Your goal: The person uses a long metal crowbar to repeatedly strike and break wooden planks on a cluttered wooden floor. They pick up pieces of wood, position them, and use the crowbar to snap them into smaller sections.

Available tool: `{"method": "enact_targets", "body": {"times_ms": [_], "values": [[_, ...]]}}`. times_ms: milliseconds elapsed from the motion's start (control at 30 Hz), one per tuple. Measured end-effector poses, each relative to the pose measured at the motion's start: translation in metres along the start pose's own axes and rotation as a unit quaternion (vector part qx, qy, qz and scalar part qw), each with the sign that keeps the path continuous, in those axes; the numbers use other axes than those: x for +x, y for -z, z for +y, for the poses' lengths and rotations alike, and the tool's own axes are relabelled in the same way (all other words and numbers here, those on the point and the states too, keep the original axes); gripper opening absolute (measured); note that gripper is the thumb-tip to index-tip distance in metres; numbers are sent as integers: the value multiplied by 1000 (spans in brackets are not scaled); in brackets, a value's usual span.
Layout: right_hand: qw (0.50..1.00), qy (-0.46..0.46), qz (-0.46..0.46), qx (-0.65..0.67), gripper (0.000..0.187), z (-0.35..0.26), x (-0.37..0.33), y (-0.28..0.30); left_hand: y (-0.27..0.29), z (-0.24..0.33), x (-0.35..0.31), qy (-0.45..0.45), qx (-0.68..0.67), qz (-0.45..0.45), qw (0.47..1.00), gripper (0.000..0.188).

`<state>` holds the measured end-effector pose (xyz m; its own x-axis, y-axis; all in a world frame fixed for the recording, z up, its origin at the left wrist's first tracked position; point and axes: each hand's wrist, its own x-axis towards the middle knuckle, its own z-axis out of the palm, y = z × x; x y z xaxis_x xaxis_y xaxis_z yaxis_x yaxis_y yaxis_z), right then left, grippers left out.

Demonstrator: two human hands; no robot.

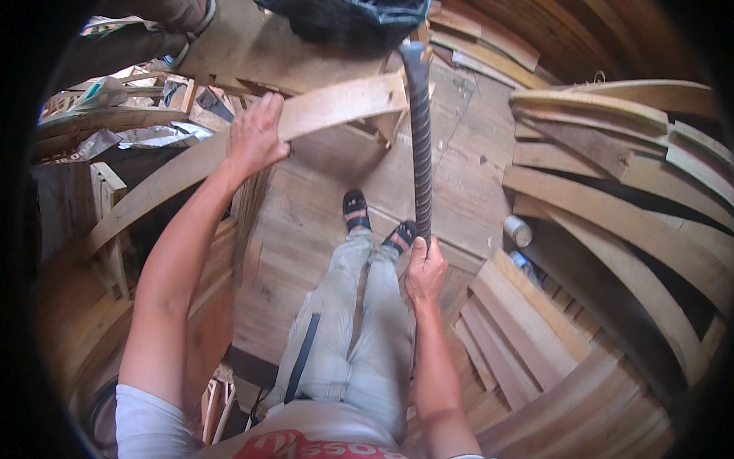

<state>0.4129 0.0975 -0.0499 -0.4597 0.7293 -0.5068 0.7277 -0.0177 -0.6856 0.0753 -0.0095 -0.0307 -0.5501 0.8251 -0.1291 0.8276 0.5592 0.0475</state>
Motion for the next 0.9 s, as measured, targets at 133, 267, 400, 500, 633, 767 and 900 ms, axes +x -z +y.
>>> {"method": "enact_targets", "body": {"times_ms": [133,267,400,500,633,767,900], "values": [[997,70,5,14,36,4,-32,11,8,2,1,6,-7,5,1000,48],[998,44,6,35,36,15,5,-26,8,3,8,-11,2,7,1000,50],[999,18,-18,26,34,18,5,-22,2,-2,13,-8,11,23,1000,50],[998,15,-49,44,45,8,-27,7,5,2,1,18,2,-19,1000,50],[993,15,-56,107,57,15,-33,26,5,1,5,5,4,3,1000,48],[985,14,-74,157,56,2,-18,39,5,3,4,13,6,-7,1000,48],[989,-29,-99,104,54,13,8,17,5,5,6,9,2,-15,1000,48]]}}
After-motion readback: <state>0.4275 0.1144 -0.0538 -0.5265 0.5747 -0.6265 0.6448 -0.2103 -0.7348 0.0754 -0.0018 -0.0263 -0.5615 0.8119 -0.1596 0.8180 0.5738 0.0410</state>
